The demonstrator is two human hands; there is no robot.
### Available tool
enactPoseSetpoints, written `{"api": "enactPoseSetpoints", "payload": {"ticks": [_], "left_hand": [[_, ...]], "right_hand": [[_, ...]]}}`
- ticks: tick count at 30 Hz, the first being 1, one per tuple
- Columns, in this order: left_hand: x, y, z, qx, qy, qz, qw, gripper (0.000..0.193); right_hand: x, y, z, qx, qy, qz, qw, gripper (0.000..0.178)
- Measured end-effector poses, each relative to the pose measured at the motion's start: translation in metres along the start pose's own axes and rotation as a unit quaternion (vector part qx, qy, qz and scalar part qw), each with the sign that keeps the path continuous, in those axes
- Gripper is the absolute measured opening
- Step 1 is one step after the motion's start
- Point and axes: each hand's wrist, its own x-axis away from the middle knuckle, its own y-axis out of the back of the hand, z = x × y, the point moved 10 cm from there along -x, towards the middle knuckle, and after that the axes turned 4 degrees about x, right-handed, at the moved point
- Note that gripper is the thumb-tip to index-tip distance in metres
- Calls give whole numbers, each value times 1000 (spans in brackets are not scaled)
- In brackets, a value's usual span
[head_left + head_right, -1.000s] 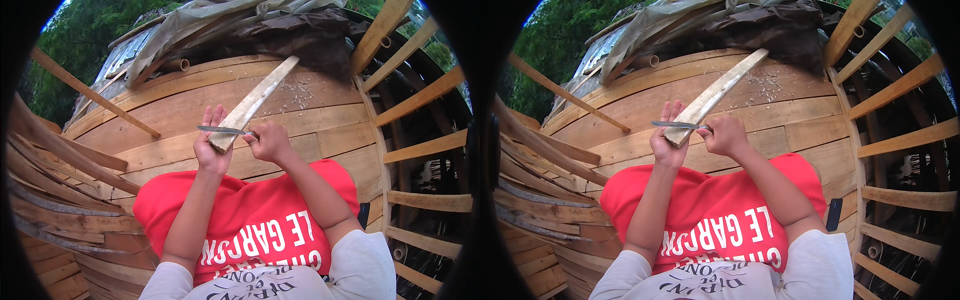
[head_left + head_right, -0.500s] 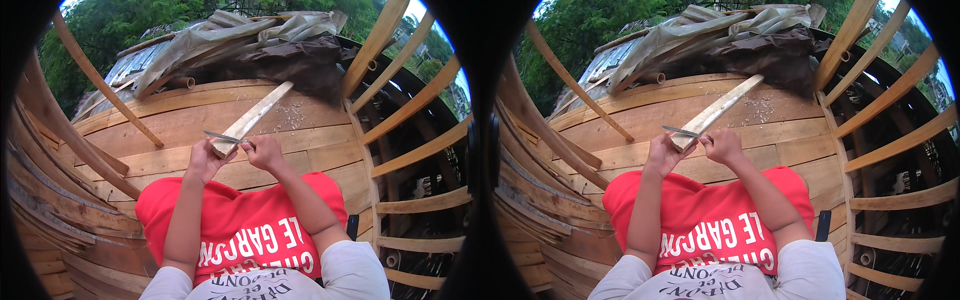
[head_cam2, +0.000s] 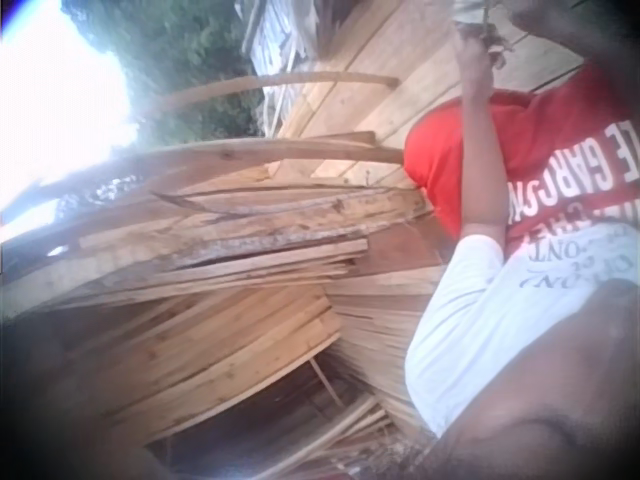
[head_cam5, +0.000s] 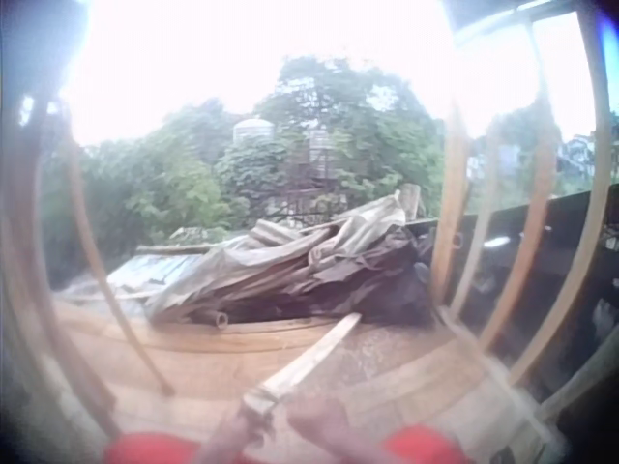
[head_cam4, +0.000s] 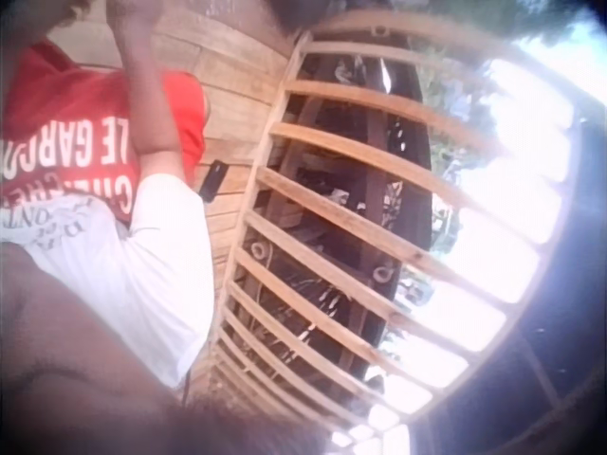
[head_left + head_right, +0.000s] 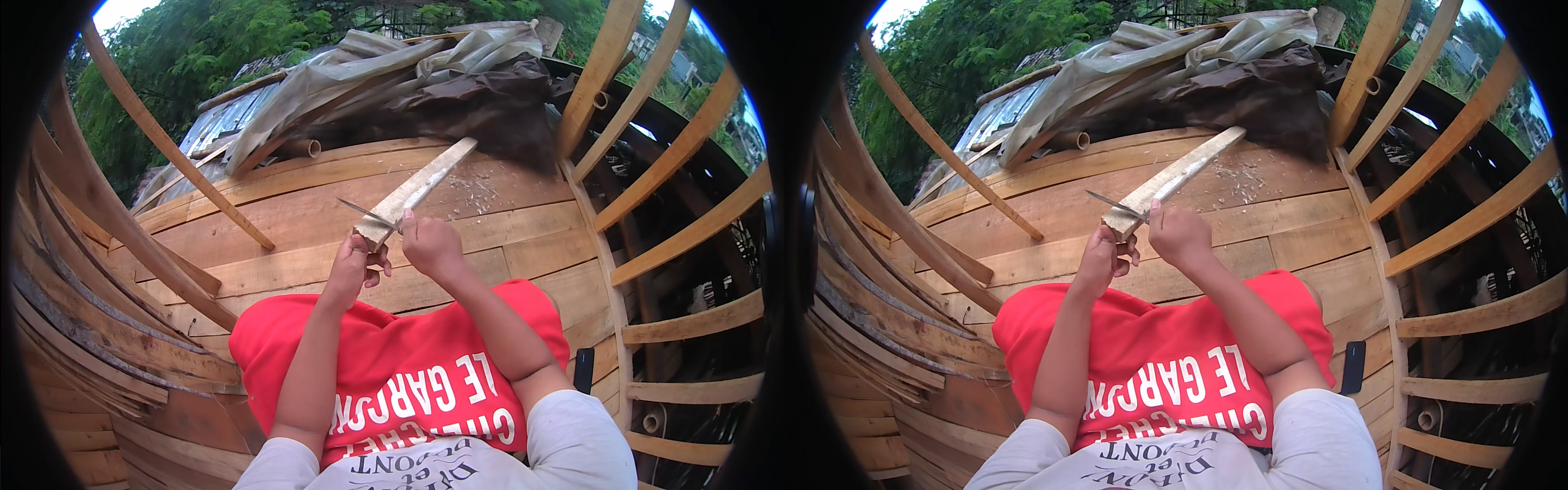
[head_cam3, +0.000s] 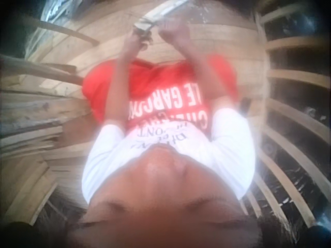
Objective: The person sits on a wooden floor and uses a knife to carve a rectangular piece of wood held in their left hand. They repeatedly scrape the knife along the wood's surface to remove shavings, occasionally rotating the piece to work on different sides.
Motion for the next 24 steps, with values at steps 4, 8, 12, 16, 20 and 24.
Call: {"api": "enactPoseSetpoints", "payload": {"ticks": [4,8,12,16,20,24], "left_hand": [[-1,-14,-3,-20,-33,21,999,43],[2,-20,0,-35,-39,18,998,49],[5,-25,-6,-49,-45,27,997,46],[3,-21,0,-41,-50,9,998,53],[0,-13,0,-31,-51,16,998,53],[1,-22,-1,-10,-47,30,998,57]], "right_hand": [[-13,7,-23,47,-16,-45,998,55],[-17,15,-42,71,-52,-38,995,53],[0,11,-15,29,6,8,1000,50],[-3,19,-17,23,-25,-14,999,49],[0,13,-7,13,17,-39,999,47],[-18,22,-47,40,-54,-66,996,48]]}}
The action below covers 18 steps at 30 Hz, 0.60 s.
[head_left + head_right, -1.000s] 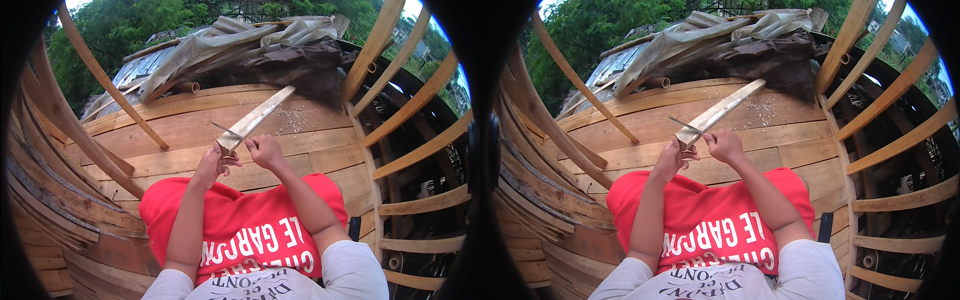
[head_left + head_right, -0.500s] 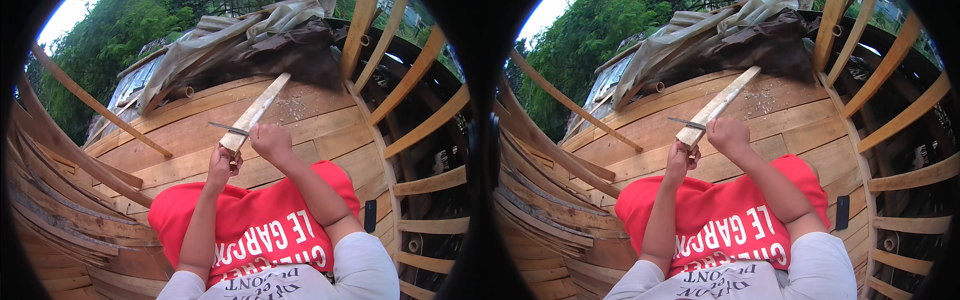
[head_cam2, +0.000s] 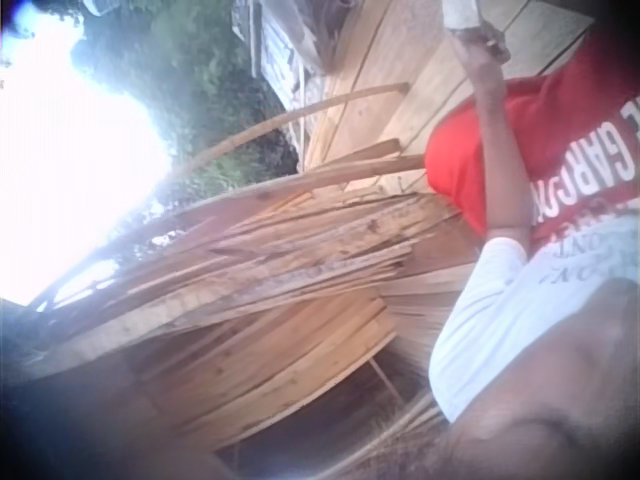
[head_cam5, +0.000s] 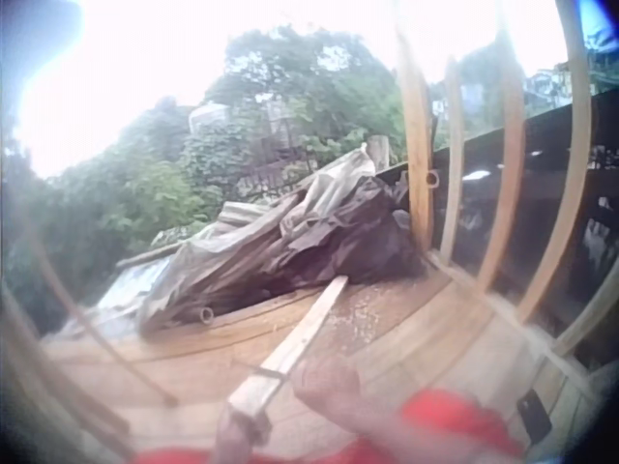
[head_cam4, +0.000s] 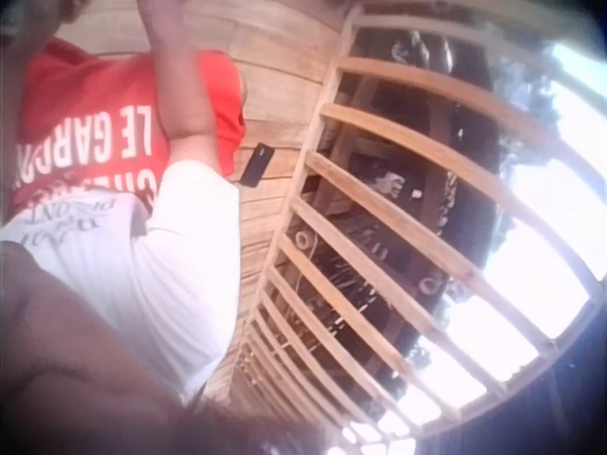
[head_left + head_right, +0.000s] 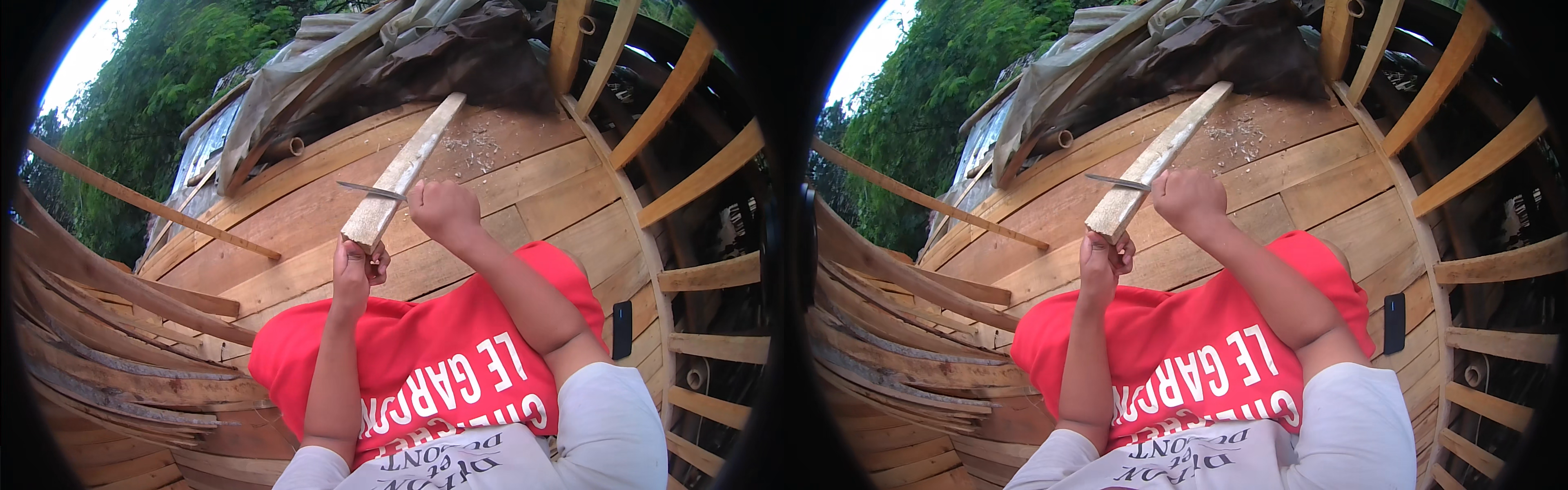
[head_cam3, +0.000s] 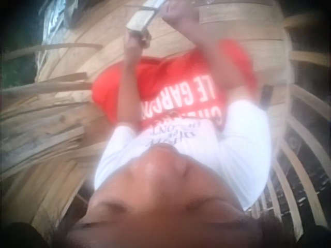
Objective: The person sits on a wooden floor and uses a knife to carve a rectangular piece of wood held in their left hand. They repeatedly scrape the knife along the wood's surface to remove shavings, occasionally rotating the piece to work on different sides.
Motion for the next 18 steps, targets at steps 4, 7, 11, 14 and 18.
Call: {"api": "enactPoseSetpoints", "payload": {"ticks": [4,7,11,14,18], "left_hand": [[-2,2,2,0,4,4,1000,60],[-3,-7,1,-13,-4,17,1000,59],[0,1,0,6,-18,-6,1000,56],[-1,3,2,-7,-11,3,1000,54],[-1,-3,-2,-9,-31,1,999,53]], "right_hand": [[19,-13,27,-20,66,64,996,49],[-15,-14,-40,-21,-59,23,998,48],[19,-8,37,-24,49,114,992,51],[-6,-24,-22,-35,-13,51,998,51],[-9,-13,-27,-20,-77,31,996,50]]}}
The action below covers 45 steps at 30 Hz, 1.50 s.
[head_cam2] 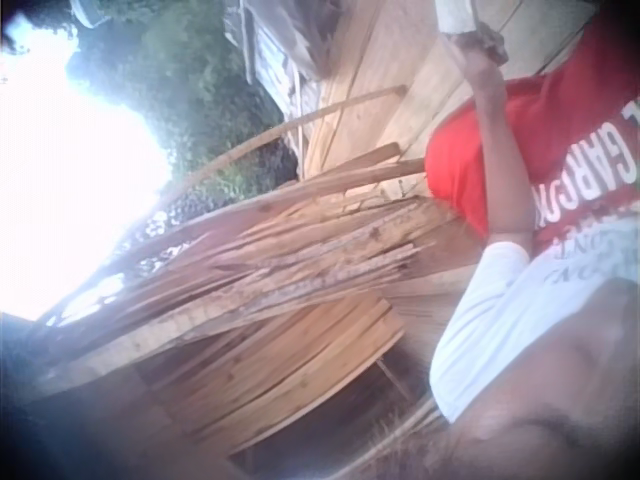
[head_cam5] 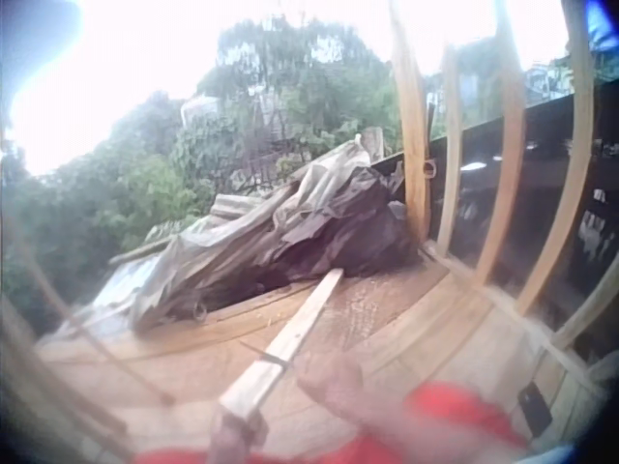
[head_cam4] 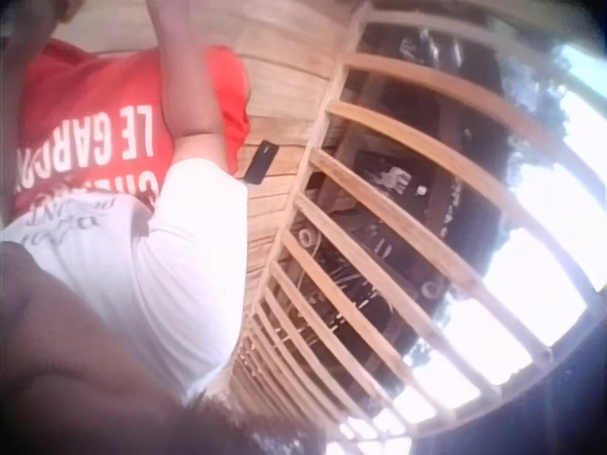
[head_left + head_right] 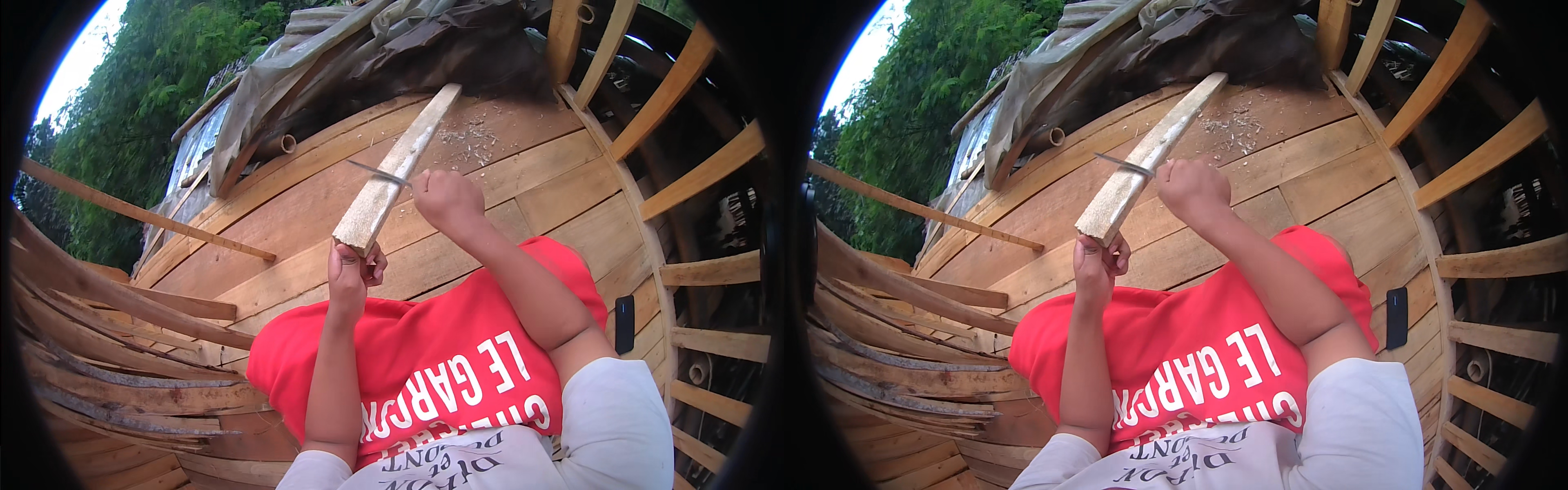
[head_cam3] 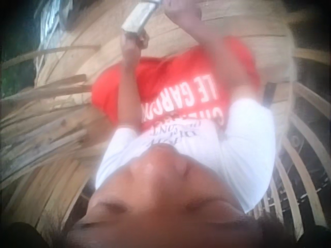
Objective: The person sits on a wooden floor and uses a knife to carve a rectangular piece of wood held in their left hand. They repeatedly scrape the knife along the wood's surface to remove shavings, occasionally rotating the piece to work on different sides.
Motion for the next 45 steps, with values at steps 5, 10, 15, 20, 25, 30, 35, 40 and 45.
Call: {"api": "enactPoseSetpoints", "payload": {"ticks": [5,10,15,20,25,30,35,40,45], "left_hand": [[3,5,2,-38,6,4,999,62],[-1,13,-3,-26,-8,-29,999,64],[0,5,1,-54,-3,-22,998,61],[0,0,2,-38,-20,-9,999,58],[-1,1,1,-61,-8,-11,998,61],[-3,16,-3,-54,-19,-11,998,62],[-1,-4,-4,-74,-19,-15,997,52],[-3,13,-2,-75,-34,-23,996,59],[0,-9,-2,-85,-28,14,996,58]], "right_hand": [[24,-14,30,-34,111,46,992,51],[37,-8,50,-30,96,42,994,50],[-4,-12,-2,-34,53,-1,998,51],[29,-1,42,17,71,52,996,50],[-3,-11,-9,-30,35,23,999,50],[31,-15,44,-21,97,50,994,49],[-11,-8,-8,-14,60,-1,998,47],[18,-8,36,7,97,21,995,48],[-16,5,-12,35,-3,22,999,49]]}}
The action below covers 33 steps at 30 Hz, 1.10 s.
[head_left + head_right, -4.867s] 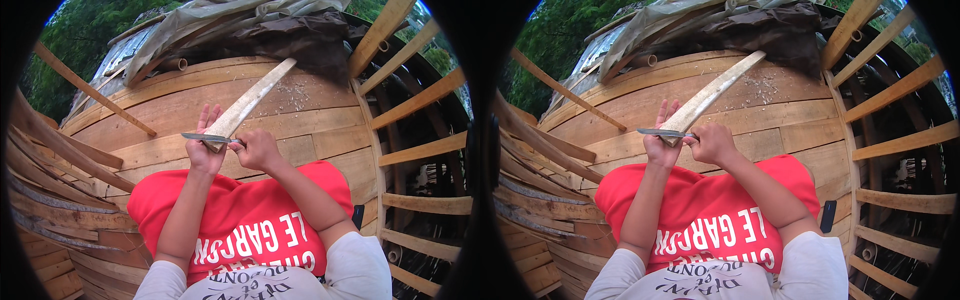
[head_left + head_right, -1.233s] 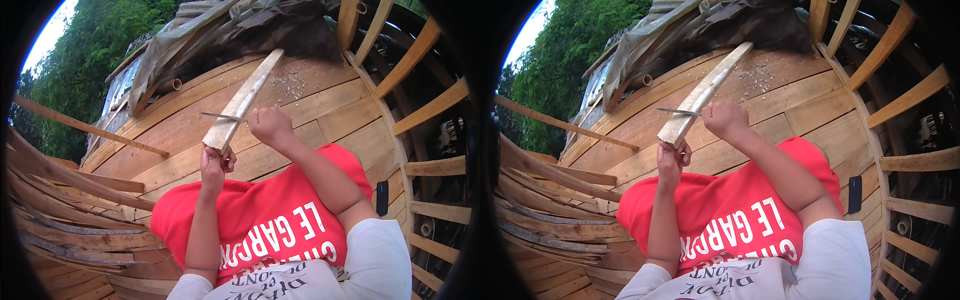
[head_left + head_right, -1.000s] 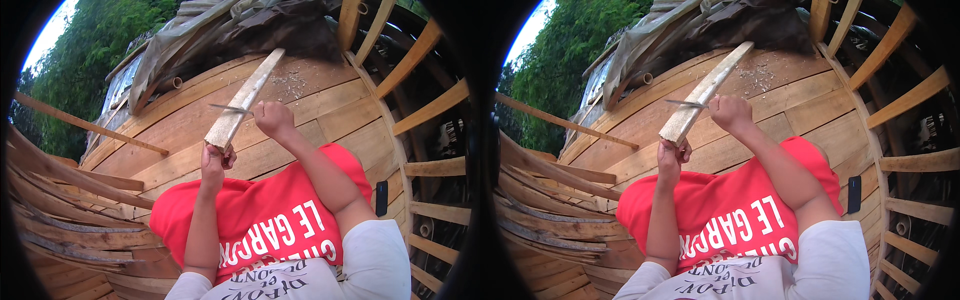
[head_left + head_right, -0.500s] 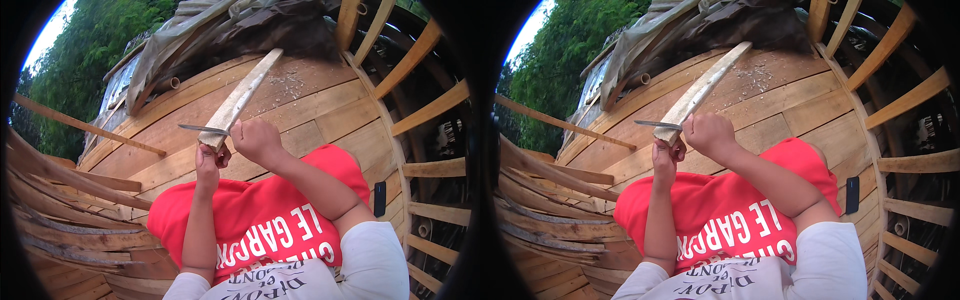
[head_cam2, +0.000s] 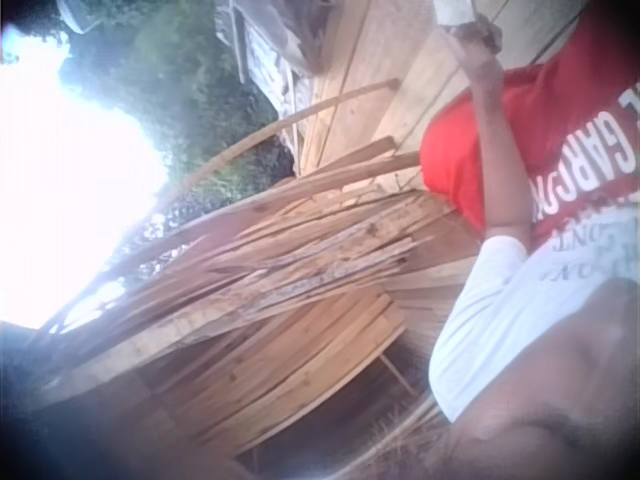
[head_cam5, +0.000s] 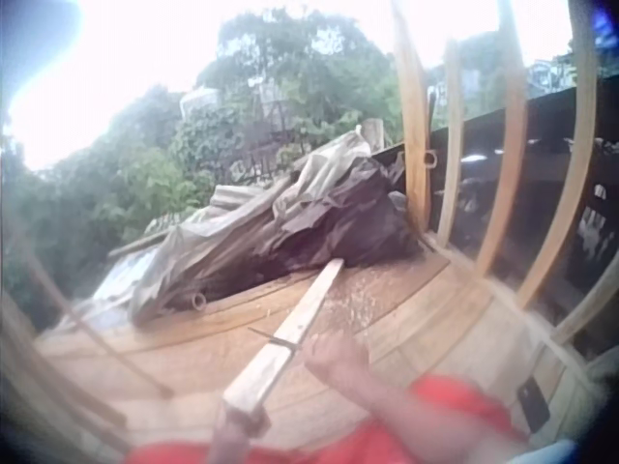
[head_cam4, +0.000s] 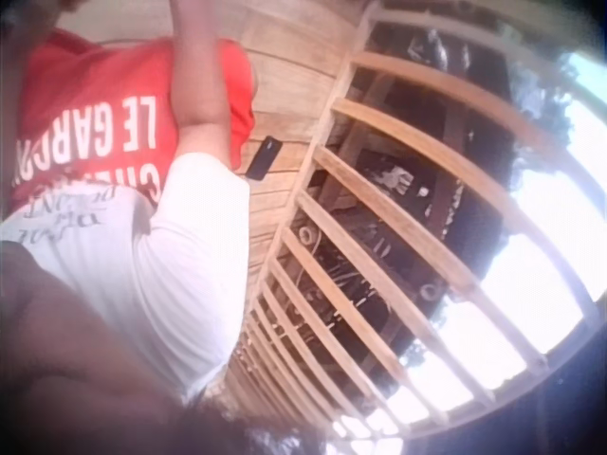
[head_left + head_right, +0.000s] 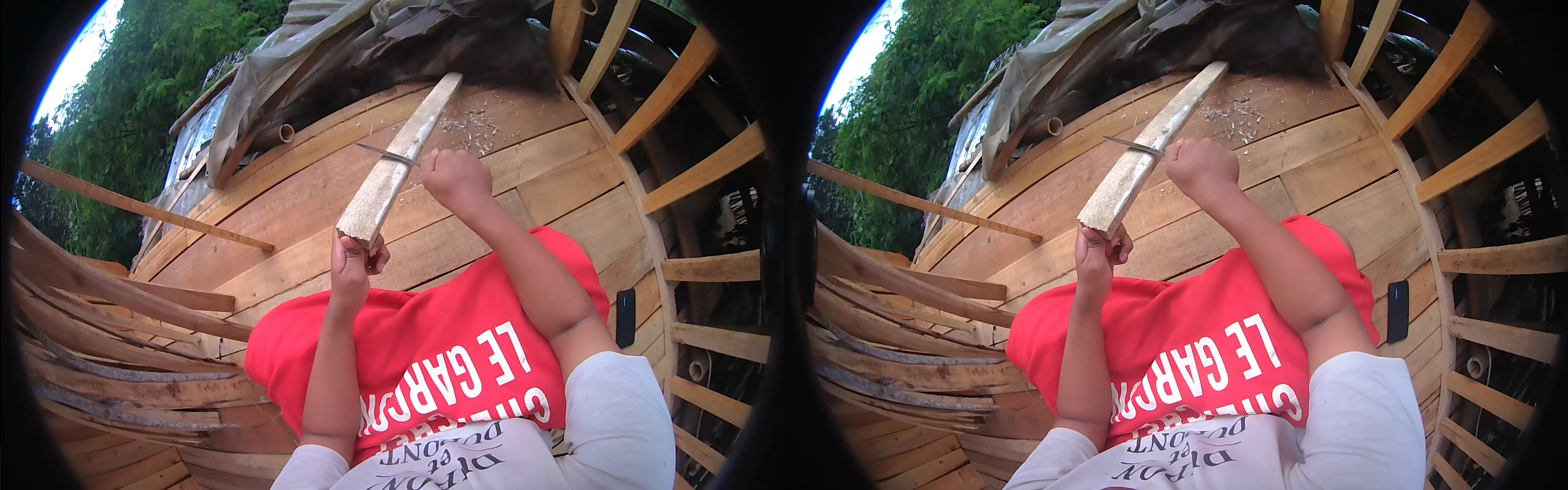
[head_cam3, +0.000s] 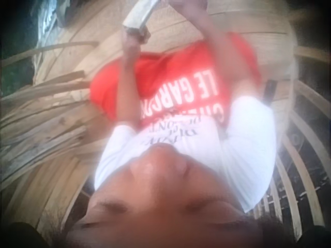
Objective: The person sits on a wooden floor and uses a knife to carve a rectangular piece of wood held in their left hand. They repeatedly scrape the knife along the wood's surface to remove shavings, occasionally rotating the piece to work on different sides.
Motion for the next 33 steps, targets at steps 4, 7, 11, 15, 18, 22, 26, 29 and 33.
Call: {"api": "enactPoseSetpoints", "payload": {"ticks": [4,7,11,15,18,22,26,29,33], "left_hand": [[0,12,1,11,-19,-27,999,49],[3,9,7,32,-6,-32,999,46],[0,23,1,47,-14,-53,997,44],[-1,15,3,16,-6,-21,1000,44],[1,22,2,38,1,-67,997,46],[-1,26,3,19,-11,-48,999,51],[-3,15,5,27,-7,-35,999,54],[0,32,3,11,-1,-43,999,58],[-2,13,2,13,0,-37,999,65]], "right_hand": [[30,-10,47,-15,97,50,994,49],[9,-13,7,-52,58,5,997,48],[37,-19,49,-44,79,50,995,49],[12,-17,22,-37,73,12,997,50],[20,-15,33,-31,42,2,999,47],[26,-13,46,-28,85,-1,996,47],[11,-15,24,-36,71,-44,996,49],[39,-16,61,-32,111,21,993,49],[4,-10,23,-50,75,-40,995,50]]}}
